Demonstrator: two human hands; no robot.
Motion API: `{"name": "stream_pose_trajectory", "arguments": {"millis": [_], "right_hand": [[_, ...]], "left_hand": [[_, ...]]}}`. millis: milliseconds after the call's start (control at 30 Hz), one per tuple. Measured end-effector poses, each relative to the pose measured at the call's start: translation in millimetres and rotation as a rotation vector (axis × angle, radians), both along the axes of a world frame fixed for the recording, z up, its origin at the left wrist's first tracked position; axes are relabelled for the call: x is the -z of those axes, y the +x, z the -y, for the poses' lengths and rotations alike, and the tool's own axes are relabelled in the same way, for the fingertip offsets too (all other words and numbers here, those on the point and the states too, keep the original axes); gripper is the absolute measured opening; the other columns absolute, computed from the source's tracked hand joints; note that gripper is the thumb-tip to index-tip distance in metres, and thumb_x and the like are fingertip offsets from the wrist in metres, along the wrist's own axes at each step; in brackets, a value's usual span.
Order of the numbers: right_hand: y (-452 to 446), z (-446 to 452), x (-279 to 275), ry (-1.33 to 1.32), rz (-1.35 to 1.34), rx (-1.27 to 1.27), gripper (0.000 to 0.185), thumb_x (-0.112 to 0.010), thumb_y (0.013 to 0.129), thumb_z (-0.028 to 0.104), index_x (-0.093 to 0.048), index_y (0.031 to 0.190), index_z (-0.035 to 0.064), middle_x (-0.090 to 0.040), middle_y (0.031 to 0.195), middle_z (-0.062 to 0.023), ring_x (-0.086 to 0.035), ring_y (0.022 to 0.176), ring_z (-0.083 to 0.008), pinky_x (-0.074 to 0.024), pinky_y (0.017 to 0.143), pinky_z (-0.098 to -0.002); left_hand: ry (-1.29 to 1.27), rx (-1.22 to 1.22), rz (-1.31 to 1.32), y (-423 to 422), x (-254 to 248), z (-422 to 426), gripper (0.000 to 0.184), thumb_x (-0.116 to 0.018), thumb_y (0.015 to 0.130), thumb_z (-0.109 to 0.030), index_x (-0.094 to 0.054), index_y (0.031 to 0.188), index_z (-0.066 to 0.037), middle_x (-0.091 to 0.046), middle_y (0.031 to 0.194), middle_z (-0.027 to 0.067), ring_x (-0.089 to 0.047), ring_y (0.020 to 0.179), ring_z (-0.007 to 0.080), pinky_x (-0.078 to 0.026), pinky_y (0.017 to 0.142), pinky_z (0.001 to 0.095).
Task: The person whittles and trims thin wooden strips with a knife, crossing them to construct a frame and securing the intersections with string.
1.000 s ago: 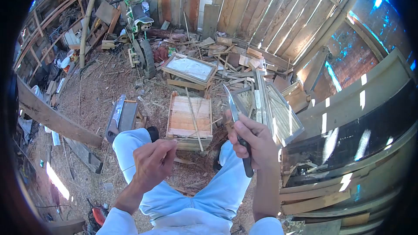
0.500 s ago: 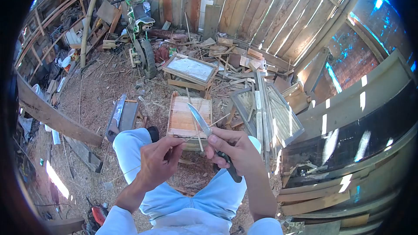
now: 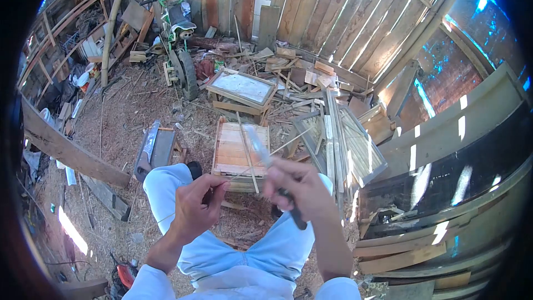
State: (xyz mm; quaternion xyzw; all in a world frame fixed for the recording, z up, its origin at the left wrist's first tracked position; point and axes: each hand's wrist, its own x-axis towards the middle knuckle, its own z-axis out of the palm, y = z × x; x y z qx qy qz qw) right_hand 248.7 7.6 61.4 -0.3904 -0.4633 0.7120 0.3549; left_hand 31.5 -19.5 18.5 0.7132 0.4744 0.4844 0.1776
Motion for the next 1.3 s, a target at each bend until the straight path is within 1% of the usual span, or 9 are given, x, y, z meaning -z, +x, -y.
{"name": "stream_pose_trajectory", "arguments": {"millis": [100,167,233,600,667,800,967,1067,1300], "right_hand": [[16,-4,-7,-0.021,-0.113,0.156,0.036,-0.050,0.098,0.015,-0.050,0.130,-0.0001,-0.060,0.071,-0.0059,-0.043,0.047,-0.0050,-0.0315,0.040,-0.0184],[10,-2,-3,-0.025,-0.084,0.106,0.035,-0.051,0.097,0.016,-0.051,0.128,-0.0004,-0.060,0.071,-0.0058,-0.044,0.048,-0.0048,-0.0317,0.040,-0.0183],[-5,4,1,-0.038,-0.015,0.029,0.040,-0.055,0.095,0.017,-0.049,0.131,-0.0003,-0.054,0.063,-0.0049,-0.040,0.044,-0.0046,-0.0290,0.038,-0.0189],[28,-8,-15,-0.016,-0.149,0.223,0.035,-0.054,0.095,0.014,-0.053,0.128,0.0018,-0.057,0.070,-0.0049,-0.043,0.046,-0.0054,-0.0306,0.038,-0.0190],[26,-5,-12,-0.015,-0.101,0.173,0.036,-0.055,0.095,0.015,-0.053,0.129,0.0025,-0.058,0.071,-0.0056,-0.043,0.047,-0.0057,-0.0314,0.039,-0.0192],[-4,7,3,-0.075,-0.096,-0.078,0.039,-0.056,0.095,0.022,-0.053,0.129,0.0026,-0.061,0.074,-0.0062,-0.045,0.049,-0.0063,-0.0326,0.040,-0.0196],[14,-3,-6,-0.036,-0.044,0.143,0.041,-0.057,0.094,0.018,-0.049,0.130,-0.0011,-0.054,0.066,-0.0029,-0.039,0.043,-0.0045,-0.0277,0.038,-0.0181],[38,-11,-16,-0.031,-0.140,0.244,0.038,-0.055,0.096,0.019,-0.051,0.129,0.0012,-0.056,0.069,-0.0027,-0.043,0.048,-0.0041,-0.0302,0.038,-0.0181],[11,-2,-4,-0.007,0.011,0.132,0.041,-0.057,0.095,0.019,-0.050,0.132,0.0026,-0.059,0.069,-0.0061,-0.040,0.043,-0.0050,-0.0287,0.037,-0.0185]], "left_hand": [[0.006,0.025,-0.037,-7,0,2,0.009,-0.068,0.082,-0.004,-0.061,0.087,-0.006,-0.061,0.067,0.0059,-0.056,0.048,0.0170,-0.042,0.044,0.0284],[0.000,0.039,-0.007,-6,0,3,0.008,-0.067,0.083,0.001,-0.061,0.087,-0.001,-0.062,0.068,0.0078,-0.052,0.048,0.0115,-0.038,0.043,0.0252],[0.013,0.036,0.008,0,2,0,0.008,-0.067,0.082,-0.001,-0.061,0.086,-0.003,-0.061,0.068,0.0069,-0.053,0.047,0.0134,-0.040,0.043,0.0266],[-0.010,0.076,0.006,-8,-1,1,0.008,-0.068,0.081,-0.003,-0.062,0.087,-0.005,-0.060,0.067,0.0052,-0.053,0.046,0.0136,-0.041,0.043,0.0266],[-0.078,0.058,0.028,-6,-3,1,0.005,-0.067,0.083,0.000,-0.062,0.084,-0.001,-0.058,0.062,0.0056,-0.048,0.047,0.0082,-0.036,0.043,0.0243],[-0.027,0.057,0.056,4,-3,-3,0.005,-0.067,0.083,0.000,-0.062,0.084,-0.001,-0.058,0.061,0.0057,-0.048,0.047,0.0083,-0.036,0.043,0.0243],[-0.053,0.088,0.066,-2,-2,-1,0.007,-0.068,0.082,-0.003,-0.062,0.087,-0.004,-0.062,0.067,0.0062,-0.055,0.046,0.0129,-0.041,0.043,0.0268],[-0.091,0.082,0.013,-13,-1,1,0.006,-0.068,0.082,-0.003,-0.062,0.086,-0.004,-0.062,0.066,0.0058,-0.055,0.046,0.0125,-0.040,0.042,0.0260],[-0.141,0.066,0.057,-6,0,-5,0.006,-0.068,0.083,-0.004,-0.063,0.086,-0.003,-0.061,0.064,0.0070,-0.055,0.047,0.0128,-0.040,0.043,0.0264]]}}
